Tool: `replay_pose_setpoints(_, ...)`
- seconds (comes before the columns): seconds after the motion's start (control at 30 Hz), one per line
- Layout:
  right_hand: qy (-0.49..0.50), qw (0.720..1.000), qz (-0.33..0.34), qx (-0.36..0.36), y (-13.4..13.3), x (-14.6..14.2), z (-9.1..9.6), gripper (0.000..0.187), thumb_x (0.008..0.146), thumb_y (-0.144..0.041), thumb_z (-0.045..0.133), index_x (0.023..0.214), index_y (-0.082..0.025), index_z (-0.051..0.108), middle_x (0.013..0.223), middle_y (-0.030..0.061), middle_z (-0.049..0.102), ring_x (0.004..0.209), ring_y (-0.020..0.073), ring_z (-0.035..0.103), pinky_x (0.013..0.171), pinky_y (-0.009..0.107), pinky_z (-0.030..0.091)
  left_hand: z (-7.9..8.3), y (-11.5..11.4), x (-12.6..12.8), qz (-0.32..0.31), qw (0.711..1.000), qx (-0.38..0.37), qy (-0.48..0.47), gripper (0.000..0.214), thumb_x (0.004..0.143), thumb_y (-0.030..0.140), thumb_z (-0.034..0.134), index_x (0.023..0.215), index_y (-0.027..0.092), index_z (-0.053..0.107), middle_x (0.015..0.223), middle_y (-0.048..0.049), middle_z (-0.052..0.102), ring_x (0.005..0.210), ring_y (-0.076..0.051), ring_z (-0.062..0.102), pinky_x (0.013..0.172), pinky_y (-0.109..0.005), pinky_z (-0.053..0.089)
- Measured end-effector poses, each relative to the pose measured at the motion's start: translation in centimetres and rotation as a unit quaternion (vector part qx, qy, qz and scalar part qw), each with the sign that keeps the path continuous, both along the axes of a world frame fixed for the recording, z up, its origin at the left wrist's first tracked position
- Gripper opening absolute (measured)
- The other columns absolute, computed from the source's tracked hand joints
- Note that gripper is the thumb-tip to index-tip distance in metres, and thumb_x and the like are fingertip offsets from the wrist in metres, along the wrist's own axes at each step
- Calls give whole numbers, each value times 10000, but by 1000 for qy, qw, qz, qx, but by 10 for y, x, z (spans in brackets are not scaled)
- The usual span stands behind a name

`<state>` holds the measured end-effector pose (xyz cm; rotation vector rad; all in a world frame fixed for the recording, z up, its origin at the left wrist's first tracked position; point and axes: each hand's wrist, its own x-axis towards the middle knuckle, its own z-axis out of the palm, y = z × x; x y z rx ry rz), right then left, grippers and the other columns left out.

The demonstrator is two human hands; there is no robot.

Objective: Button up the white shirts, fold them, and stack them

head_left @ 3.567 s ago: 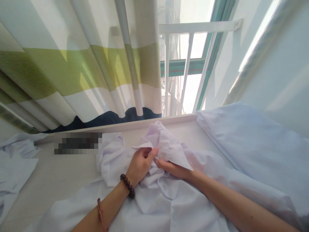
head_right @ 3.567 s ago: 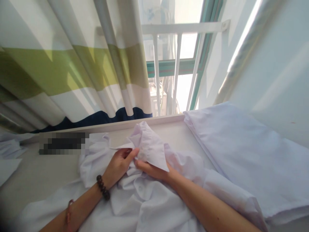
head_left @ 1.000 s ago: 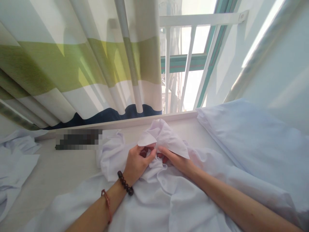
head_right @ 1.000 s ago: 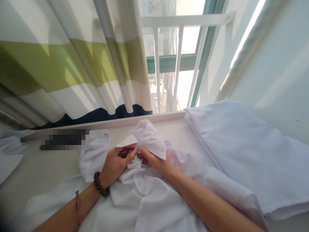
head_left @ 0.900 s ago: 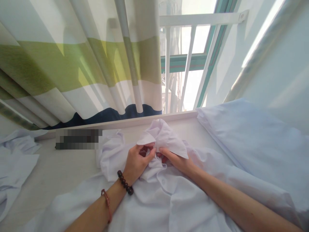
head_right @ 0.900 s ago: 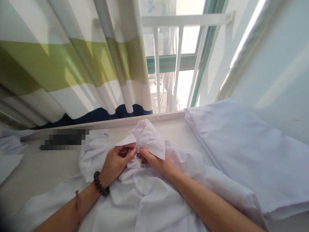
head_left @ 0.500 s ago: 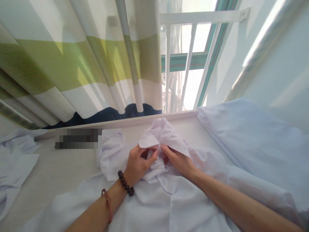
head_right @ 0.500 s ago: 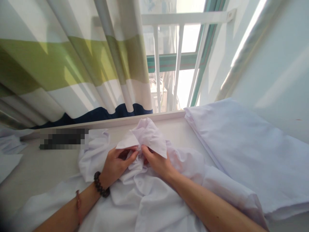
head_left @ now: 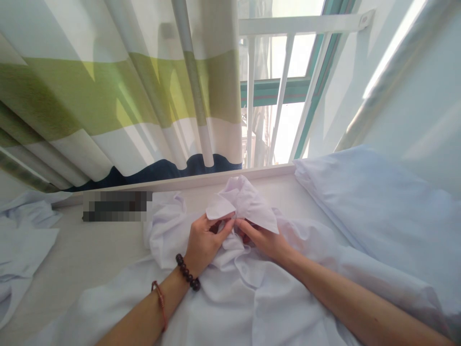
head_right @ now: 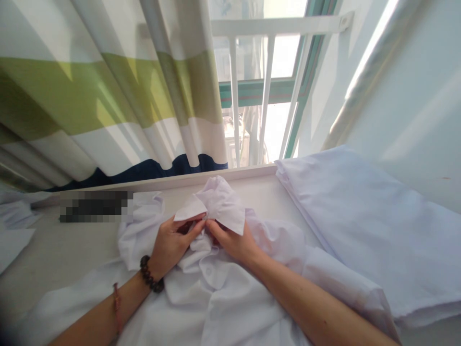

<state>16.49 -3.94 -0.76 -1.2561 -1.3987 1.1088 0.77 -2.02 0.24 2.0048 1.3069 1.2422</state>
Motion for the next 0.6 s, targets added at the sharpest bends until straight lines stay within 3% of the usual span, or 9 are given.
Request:
replay_pose_setpoints(0.3,12,1000,4,10,1,1,-7,282,816,-433,572,648,-210,604,626,26,617,581,165,561,562,270,464,0,0,0,-13,999,-24,-31,183,735,261,671,854,152,759,837,-56,752,727,-181,687,670,-238,543)
replay_pose_setpoints(0.5,82,996,31,-13,-1,2,-5,206,768,-257,497,602,-197,602,629,29,638,581,158,593,592,275,496,-1,2,-2,-4,996,-66,-66,186,740,274,680,857,155,761,848,-51,759,720,-183,691,661,-238,544)
replay_pose_setpoints(0.6,72,997,21,-24,-1,0,-3,188,775,-285,506,629,-203,593,621,25,638,554,152,594,588,281,507,0,3,-2,-14,993,-79,-85,197,741,272,684,876,152,762,874,-56,762,760,-193,698,689,-243,548)
